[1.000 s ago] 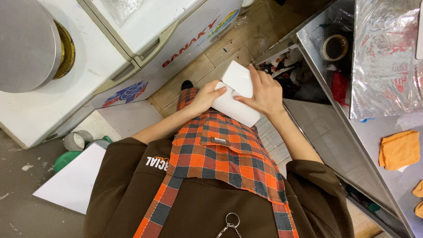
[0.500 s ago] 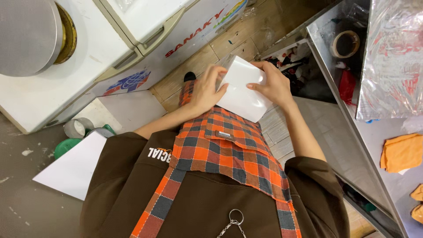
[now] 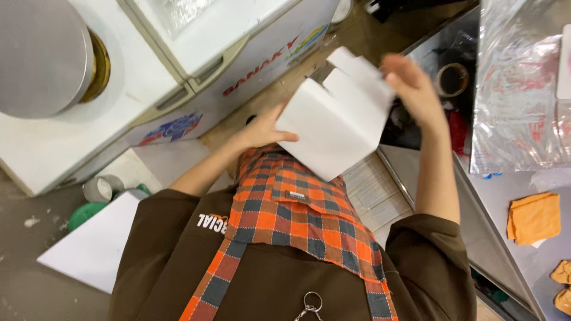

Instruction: The person assembles white cardboard cake boxes and places small decorated cakes inside them. They fold the boxes, insert the cakes, and close the lids, repeating the process for multiple cakes.

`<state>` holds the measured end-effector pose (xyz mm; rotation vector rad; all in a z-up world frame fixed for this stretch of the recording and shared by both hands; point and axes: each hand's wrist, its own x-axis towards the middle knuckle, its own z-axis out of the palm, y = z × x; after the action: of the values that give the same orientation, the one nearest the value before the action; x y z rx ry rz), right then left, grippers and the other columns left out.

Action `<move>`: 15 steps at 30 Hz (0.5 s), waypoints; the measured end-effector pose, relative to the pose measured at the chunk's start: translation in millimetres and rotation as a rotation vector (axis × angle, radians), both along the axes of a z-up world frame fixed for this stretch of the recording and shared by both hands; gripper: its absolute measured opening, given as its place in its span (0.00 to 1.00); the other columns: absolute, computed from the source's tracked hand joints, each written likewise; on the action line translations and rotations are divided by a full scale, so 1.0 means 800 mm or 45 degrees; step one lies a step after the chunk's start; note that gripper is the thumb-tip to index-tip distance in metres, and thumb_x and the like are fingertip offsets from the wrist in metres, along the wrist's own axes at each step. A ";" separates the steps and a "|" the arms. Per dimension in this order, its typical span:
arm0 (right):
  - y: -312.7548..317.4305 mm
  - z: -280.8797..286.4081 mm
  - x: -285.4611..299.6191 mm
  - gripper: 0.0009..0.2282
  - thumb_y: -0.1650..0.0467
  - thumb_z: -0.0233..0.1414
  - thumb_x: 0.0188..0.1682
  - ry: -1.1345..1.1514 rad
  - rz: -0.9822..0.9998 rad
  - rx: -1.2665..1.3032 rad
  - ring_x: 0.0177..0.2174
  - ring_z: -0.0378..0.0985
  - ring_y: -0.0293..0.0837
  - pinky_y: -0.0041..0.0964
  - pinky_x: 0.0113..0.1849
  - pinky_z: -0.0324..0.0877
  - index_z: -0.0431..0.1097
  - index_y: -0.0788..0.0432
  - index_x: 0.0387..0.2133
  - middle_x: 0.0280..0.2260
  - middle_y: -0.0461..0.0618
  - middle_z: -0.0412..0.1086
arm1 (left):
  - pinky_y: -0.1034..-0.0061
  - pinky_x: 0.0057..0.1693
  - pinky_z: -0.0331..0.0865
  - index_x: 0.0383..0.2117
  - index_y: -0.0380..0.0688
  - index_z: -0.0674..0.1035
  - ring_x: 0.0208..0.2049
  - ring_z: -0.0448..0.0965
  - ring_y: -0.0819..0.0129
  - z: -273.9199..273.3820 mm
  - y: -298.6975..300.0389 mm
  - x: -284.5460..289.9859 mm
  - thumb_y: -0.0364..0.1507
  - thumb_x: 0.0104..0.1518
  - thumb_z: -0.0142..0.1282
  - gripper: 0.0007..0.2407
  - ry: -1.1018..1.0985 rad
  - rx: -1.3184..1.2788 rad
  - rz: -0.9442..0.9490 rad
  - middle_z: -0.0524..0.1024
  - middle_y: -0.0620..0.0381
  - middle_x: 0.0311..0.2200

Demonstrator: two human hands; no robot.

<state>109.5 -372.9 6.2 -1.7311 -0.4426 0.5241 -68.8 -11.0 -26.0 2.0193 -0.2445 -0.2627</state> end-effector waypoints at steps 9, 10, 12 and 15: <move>-0.045 0.038 0.021 0.31 0.65 0.62 0.52 0.553 -0.077 0.581 0.50 0.74 0.42 0.37 0.51 0.71 0.60 0.69 0.65 0.54 0.53 0.71 | 0.58 0.74 0.54 0.71 0.45 0.61 0.73 0.59 0.51 0.114 0.099 0.070 0.40 0.45 0.72 0.44 -0.040 -0.354 -0.213 0.60 0.48 0.72; -0.034 0.043 0.005 0.30 0.67 0.62 0.53 0.505 -0.170 0.606 0.50 0.74 0.42 0.37 0.51 0.70 0.59 0.69 0.66 0.54 0.53 0.70 | 0.58 0.76 0.51 0.74 0.46 0.60 0.77 0.56 0.52 0.123 0.101 0.071 0.40 0.50 0.70 0.42 -0.045 -0.454 -0.173 0.57 0.49 0.76; -0.012 0.055 -0.018 0.30 0.68 0.61 0.53 0.459 -0.192 0.620 0.50 0.74 0.44 0.40 0.53 0.71 0.57 0.70 0.64 0.54 0.55 0.69 | 0.56 0.80 0.50 0.74 0.51 0.60 0.78 0.54 0.54 0.145 0.099 0.066 0.37 0.52 0.65 0.39 -0.301 -0.347 -0.026 0.55 0.51 0.76; 0.023 0.063 -0.042 0.30 0.68 0.60 0.52 0.449 -0.237 0.634 0.52 0.75 0.46 0.42 0.54 0.73 0.56 0.70 0.64 0.55 0.59 0.68 | 0.54 0.82 0.47 0.74 0.56 0.57 0.80 0.48 0.55 0.166 0.064 0.065 0.42 0.48 0.73 0.45 -0.576 0.167 -0.069 0.49 0.52 0.77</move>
<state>76.2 -354.4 56.8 -1.1580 -0.1385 0.5192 -16.8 40.2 106.8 2.1866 -0.5770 0.1543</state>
